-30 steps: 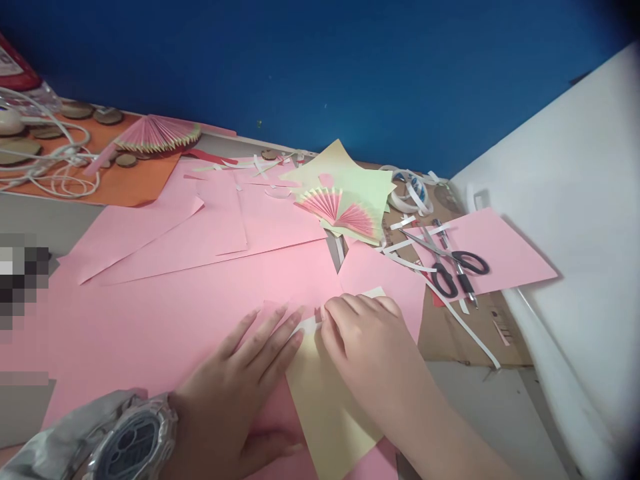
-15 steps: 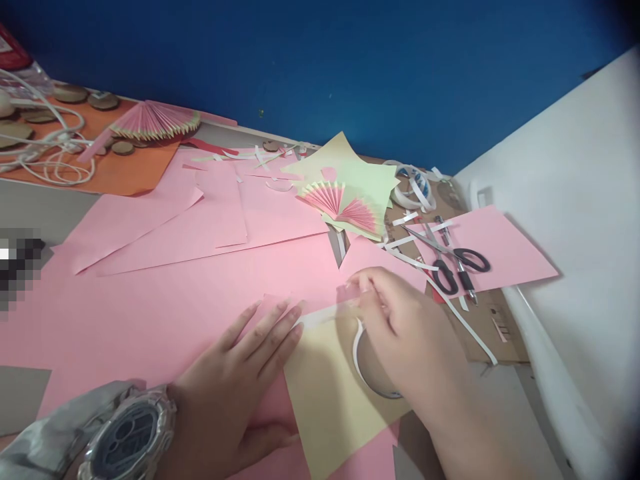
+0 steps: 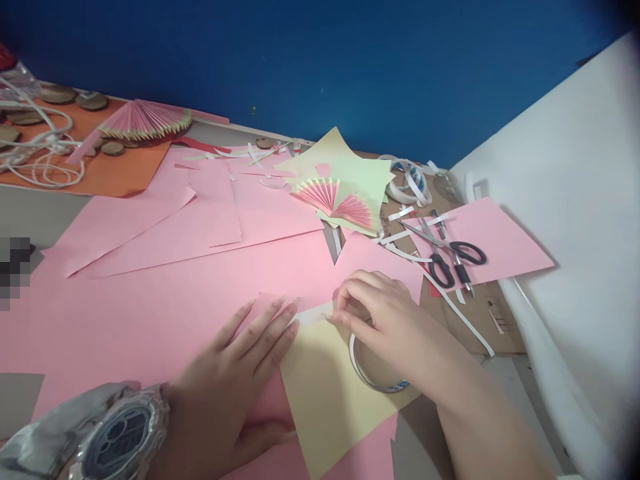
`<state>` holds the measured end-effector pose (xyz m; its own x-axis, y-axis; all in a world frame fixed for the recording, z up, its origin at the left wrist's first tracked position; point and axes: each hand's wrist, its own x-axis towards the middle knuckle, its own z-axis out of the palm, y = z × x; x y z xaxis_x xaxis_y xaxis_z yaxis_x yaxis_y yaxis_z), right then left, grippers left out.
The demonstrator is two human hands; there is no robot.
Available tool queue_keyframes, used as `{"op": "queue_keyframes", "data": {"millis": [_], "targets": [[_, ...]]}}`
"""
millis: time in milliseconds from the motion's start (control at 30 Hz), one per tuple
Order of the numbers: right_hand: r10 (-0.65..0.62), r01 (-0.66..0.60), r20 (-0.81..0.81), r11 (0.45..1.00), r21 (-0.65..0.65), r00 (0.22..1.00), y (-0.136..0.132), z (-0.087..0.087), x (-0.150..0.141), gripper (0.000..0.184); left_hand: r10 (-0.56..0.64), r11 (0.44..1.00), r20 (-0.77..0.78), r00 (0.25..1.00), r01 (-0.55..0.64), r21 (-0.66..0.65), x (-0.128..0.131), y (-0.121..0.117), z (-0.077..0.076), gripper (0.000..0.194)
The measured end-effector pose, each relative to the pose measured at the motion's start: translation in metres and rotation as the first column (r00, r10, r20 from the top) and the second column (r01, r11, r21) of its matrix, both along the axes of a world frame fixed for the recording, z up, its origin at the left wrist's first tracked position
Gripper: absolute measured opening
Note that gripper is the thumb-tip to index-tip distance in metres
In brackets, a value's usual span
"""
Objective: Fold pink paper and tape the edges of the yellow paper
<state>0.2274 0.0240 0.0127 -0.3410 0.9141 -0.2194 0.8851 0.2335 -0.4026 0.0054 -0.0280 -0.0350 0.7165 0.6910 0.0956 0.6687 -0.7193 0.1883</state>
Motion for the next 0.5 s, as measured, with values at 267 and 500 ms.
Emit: {"op": "queue_keyframes", "data": {"millis": [267, 500], "targets": [[-0.117, 0.108, -0.050, 0.981, -0.161, 0.992, -0.0045, 0.0009, 0.0027, 0.017, -0.072, 0.997, -0.011, 0.997, 0.073, 0.014, -0.0046, 0.0045, -0.0014, 0.082], [-0.045, 0.036, -0.050, 0.987, -0.157, 0.998, -0.0030, -0.0016, 0.0017, 0.024, -0.045, 0.999, 0.016, 0.999, 0.045, 0.008, -0.0035, 0.0033, -0.0017, 0.079]]}}
